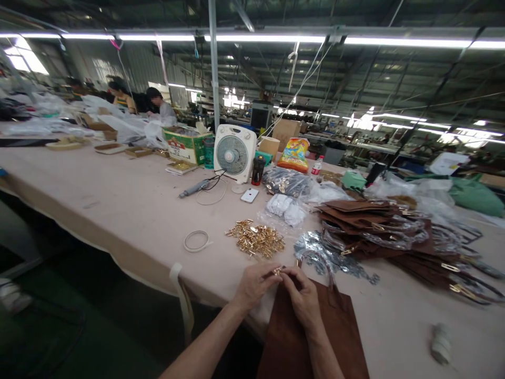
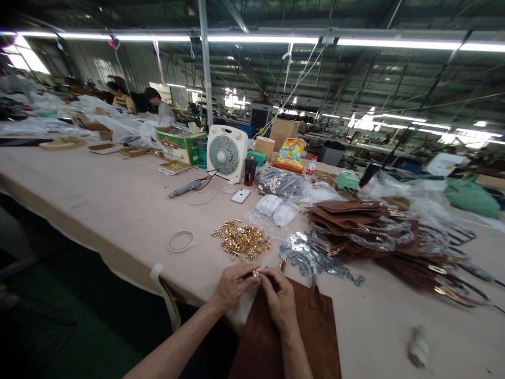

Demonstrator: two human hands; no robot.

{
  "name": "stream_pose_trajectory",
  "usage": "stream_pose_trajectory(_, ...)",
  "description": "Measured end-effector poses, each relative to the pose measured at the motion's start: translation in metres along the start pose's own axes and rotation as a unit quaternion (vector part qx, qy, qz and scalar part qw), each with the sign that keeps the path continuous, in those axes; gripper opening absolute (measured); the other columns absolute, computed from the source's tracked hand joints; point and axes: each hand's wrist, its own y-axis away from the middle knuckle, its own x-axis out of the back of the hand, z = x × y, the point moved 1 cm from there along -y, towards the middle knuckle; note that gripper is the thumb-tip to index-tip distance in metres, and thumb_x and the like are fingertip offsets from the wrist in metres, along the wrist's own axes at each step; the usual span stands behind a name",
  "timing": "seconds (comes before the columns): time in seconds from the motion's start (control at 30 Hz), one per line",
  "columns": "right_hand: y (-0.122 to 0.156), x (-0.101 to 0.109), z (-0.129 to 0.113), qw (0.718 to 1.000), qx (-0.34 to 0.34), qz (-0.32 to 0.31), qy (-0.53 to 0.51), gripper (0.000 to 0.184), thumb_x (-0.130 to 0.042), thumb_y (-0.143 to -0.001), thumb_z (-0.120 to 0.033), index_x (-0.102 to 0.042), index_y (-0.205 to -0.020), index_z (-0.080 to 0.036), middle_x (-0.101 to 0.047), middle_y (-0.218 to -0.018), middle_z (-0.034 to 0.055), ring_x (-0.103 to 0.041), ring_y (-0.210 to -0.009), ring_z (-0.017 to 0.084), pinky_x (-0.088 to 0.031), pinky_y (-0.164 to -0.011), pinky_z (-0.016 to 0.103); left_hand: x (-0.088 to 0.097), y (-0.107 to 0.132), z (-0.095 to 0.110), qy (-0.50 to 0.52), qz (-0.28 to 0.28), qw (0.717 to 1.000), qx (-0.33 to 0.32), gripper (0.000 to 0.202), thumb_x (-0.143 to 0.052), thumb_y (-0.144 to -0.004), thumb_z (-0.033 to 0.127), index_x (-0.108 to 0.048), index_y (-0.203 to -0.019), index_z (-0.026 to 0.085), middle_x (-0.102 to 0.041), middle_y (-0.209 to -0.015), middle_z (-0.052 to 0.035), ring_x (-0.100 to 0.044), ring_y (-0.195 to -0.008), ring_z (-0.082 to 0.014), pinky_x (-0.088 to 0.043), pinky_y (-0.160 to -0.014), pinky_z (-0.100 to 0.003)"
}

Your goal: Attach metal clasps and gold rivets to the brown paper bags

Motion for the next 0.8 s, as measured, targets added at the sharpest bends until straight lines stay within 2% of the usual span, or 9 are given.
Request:
stream_pose_trajectory(0.1,0.0001,0.0001,-0.0002,1.0,0.005,0.0,0.018,0.02,-0.066,-0.099,-0.042,-0.072,-0.101,-0.022,-0.072,-0.101,0.0051,-0.067,-0.097,0.023,-0.053,-0.09,0.032,-0.0005,0.0003,-0.0016,0.023,0.006,0.998,0.054,0.038,-0.077,-0.09,0.045,-0.079,-0.119,0.022,-0.081,-0.105,-0.0073,-0.076,-0.087,-0.0208,-0.062,-0.083,-0.03)
stream_pose_trajectory(0.2,-0.0003,-0.0007,0.0008,0.999,0.018,-0.008,0.03,0.019,-0.062,-0.102,-0.04,-0.07,-0.099,-0.023,-0.071,-0.098,0.005,-0.066,-0.094,0.023,-0.052,-0.088,0.032,-0.002,-0.0004,-0.0002,0.069,-0.009,0.993,0.094,0.037,-0.073,-0.092,0.047,-0.079,-0.116,0.019,-0.082,-0.091,-0.0064,-0.076,-0.076,-0.0198,-0.064,-0.074,-0.029)
stream_pose_trajectory(0.33,-0.0007,-0.0032,0.0002,0.997,0.054,-0.006,0.051,0.018,-0.059,-0.103,-0.037,-0.07,-0.098,-0.024,-0.068,-0.095,0.0055,-0.064,-0.091,0.024,-0.051,-0.086,0.035,-0.0041,-0.0017,0.0025,0.113,-0.018,0.987,0.112,0.039,-0.07,-0.093,0.05,-0.078,-0.112,0.018,-0.079,-0.075,-0.0045,-0.074,-0.065,-0.0197,-0.064,-0.065,-0.029)
stream_pose_trajectory(0.5,0.0008,-0.0053,-0.0025,0.992,0.097,0.005,0.076,0.016,-0.058,-0.102,-0.033,-0.069,-0.095,-0.025,-0.068,-0.095,0.007,-0.064,-0.093,0.026,-0.051,-0.087,0.037,-0.0041,-0.0011,-0.0007,0.105,-0.016,0.986,0.126,0.04,-0.07,-0.093,0.054,-0.079,-0.11,0.019,-0.078,-0.072,-0.0046,-0.073,-0.061,-0.0194,-0.063,-0.062,-0.029)
stream_pose_trajectory(0.57,0.0011,-0.0049,-0.0021,0.994,0.091,0.003,0.064,0.016,-0.059,-0.102,-0.033,-0.07,-0.095,-0.025,-0.068,-0.096,0.0067,-0.065,-0.094,0.025,-0.051,-0.088,0.036,-0.0036,-0.0008,-0.002,0.098,-0.014,0.987,0.129,0.04,-0.07,-0.093,0.054,-0.079,-0.11,0.019,-0.078,-0.072,-0.0047,-0.073,-0.061,-0.0192,-0.062,-0.062,-0.028)
stream_pose_trajectory(0.67,0.0,-0.0028,0.0003,0.999,0.041,0.009,0.025,0.018,-0.06,-0.103,-0.037,-0.073,-0.103,-0.024,-0.071,-0.098,0.0063,-0.067,-0.094,0.024,-0.053,-0.087,0.034,-0.003,-0.0012,-0.0013,0.106,-0.011,0.986,0.13,0.041,-0.072,-0.091,0.053,-0.078,-0.112,0.018,-0.079,-0.075,-0.0048,-0.074,-0.066,-0.0196,-0.064,-0.066,-0.029)
stream_pose_trajectory(0.8,-0.0029,0.0,0.0023,1.0,0.014,0.002,-0.014,0.024,-0.063,-0.101,-0.043,-0.078,-0.106,-0.024,-0.073,-0.105,0.0072,-0.068,-0.101,0.025,-0.054,-0.091,0.034,-0.0022,-0.0022,0.004,0.1,-0.018,0.991,0.09,0.037,-0.073,-0.092,0.05,-0.08,-0.11,0.018,-0.079,-0.081,-0.005,-0.074,-0.071,-0.0185,-0.063,-0.071,-0.029)
